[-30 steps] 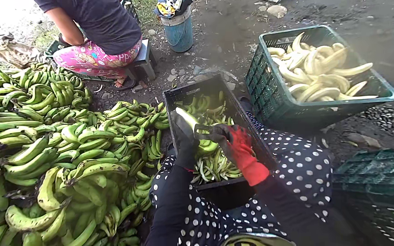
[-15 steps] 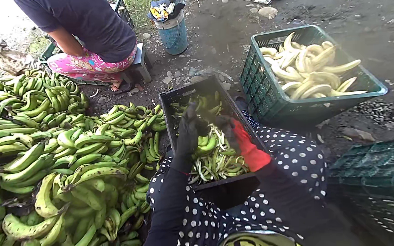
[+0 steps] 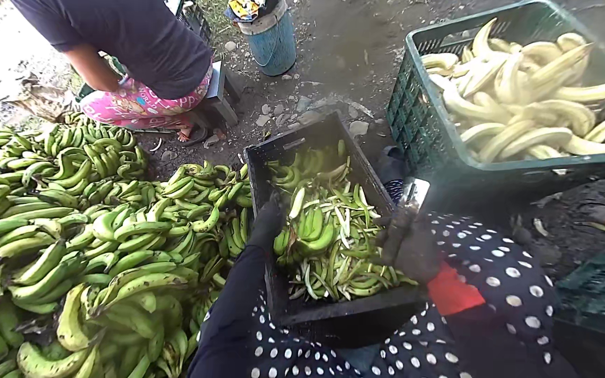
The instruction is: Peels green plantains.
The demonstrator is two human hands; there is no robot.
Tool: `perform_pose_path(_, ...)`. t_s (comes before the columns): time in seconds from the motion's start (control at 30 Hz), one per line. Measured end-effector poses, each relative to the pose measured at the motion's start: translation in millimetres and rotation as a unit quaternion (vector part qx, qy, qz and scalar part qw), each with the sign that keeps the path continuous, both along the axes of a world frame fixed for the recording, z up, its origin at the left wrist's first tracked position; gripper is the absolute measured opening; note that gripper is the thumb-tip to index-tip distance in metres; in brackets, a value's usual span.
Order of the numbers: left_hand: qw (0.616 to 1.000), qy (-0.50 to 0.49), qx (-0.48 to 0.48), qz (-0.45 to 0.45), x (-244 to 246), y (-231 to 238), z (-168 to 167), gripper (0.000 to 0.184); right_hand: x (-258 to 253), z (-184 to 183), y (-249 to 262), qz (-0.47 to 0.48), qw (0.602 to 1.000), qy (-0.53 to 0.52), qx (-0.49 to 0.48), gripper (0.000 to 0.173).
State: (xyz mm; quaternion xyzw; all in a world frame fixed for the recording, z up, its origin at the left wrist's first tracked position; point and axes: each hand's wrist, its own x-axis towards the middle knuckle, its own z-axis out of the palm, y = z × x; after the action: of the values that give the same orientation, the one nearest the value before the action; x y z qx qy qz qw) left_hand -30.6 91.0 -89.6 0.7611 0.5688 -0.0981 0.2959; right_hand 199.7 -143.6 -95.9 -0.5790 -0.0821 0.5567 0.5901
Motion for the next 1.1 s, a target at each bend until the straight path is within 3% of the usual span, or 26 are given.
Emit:
perform_pose_path(0.2,0.991,0.133,-0.007,-0.015,73.0,30.9,-108.9,0.075,-23.7,0.3,19.8,0.048,0.997,0.031,0.057,0.071)
perform_pose_path(0.3,0.978,0.204,-0.034,0.02,100.6,38.8,-119.6,0.079,-23.5,-6.3,20.0,0.014,0.993,0.07,0.09,0.079)
perform_pose_path(0.4,0.978,0.199,-0.009,0.063,92.5,48.3,-138.0,0.076,-20.0,-2.6,20.8,-0.007,0.99,0.112,0.086,0.082)
perform_pose_path(0.53,0.979,0.082,-0.06,0.177,76.9,41.6,-93.2,0.064,-10.6,-4.6,16.0,0.014,0.991,0.113,0.076,0.068)
perform_pose_path(0.67,0.963,-0.123,-0.044,0.235,43.0,37.2,-63.9,0.074,-8.1,-12.4,13.0,0.008,0.991,0.12,0.062,0.077)
perform_pose_path(0.8,0.858,-0.38,-0.024,0.344,30.7,29.6,-24.3,0.068,-11.9,-19.2,3.6,0.023,0.993,0.102,0.046,0.082)
perform_pose_path(0.9,0.785,-0.522,-0.013,0.333,25.1,32.8,6.2,0.061,-19.5,-17.7,-6.5,0.051,0.995,0.057,0.07,0.078)
perform_pose_path(0.97,0.787,-0.548,-0.019,0.284,19.6,30.3,21.2,0.056,-23.5,-15.7,-15.7,0.045,0.996,0.038,0.068,0.076)
perform_pose_path(1.07,0.855,-0.461,-0.03,0.236,12.9,8.9,45.7,0.049,-17.3,-29.1,-33.7,0.043,0.997,0.022,0.067,0.081)
perform_pose_path(1.1,0.856,-0.462,-0.045,0.229,11.0,2.5,50.0,0.052,-16.6,-27.6,-38.1,0.039,0.997,0.0,0.064,0.084)
